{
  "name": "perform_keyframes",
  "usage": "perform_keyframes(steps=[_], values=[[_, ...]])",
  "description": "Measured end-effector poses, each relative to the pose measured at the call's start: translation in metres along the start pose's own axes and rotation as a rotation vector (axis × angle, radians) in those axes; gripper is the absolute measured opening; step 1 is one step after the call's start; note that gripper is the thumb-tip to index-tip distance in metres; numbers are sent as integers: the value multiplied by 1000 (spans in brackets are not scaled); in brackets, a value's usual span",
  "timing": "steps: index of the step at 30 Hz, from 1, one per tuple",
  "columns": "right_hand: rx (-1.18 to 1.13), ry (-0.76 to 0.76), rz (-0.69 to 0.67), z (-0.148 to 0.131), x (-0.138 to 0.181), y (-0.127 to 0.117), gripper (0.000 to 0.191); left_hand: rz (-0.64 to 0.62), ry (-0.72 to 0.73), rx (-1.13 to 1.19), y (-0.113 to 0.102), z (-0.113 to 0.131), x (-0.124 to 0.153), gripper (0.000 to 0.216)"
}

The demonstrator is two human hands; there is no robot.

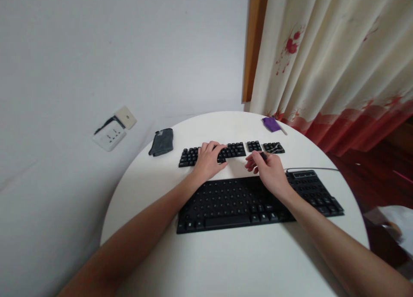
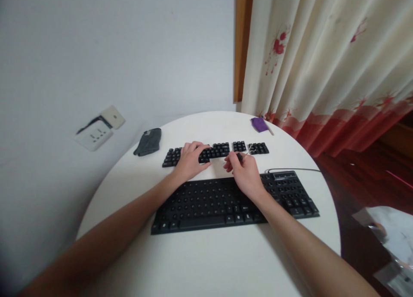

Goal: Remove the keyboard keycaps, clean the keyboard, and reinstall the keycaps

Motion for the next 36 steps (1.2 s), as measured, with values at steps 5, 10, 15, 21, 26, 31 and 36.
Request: perform_keyframes(steps=[5, 10, 15, 21, 26, 31, 36], values=[[24, 9, -3, -1, 0, -1, 39, 4, 5, 10, 0, -2, 1, 57], [19, 9, -4, -2, -1, -3, 38, 7, -2, 20, 0, -5, 0, 56], [-2, 11, -9, -3, -2, -5, 40, 5, -11, 15, -1, -6, 1, 57], [15, 20, -41, -2, -4, -7, 42, -6, -22, 0, -1, -6, 1, 54], [157, -24, -101, -6, -5, -11, 44, -7, -21, -5, -2, -5, 2, 56], [389, -178, -379, -26, 7, -4, 36, 11, 17, 27, -7, 4, 2, 50], [387, -321, -739, -37, 33, 13, 22, 30, 102, 92, -10, 15, 2, 34]])
Point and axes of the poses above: each hand's wrist, its own x-axis away from the middle knuckle, its own y-axis out of the palm, z = x × y, the point moved 8 cm from there along -x, towards the middle knuckle, and after that the axes turned 11 degrees about x, right-handed, at the moved point
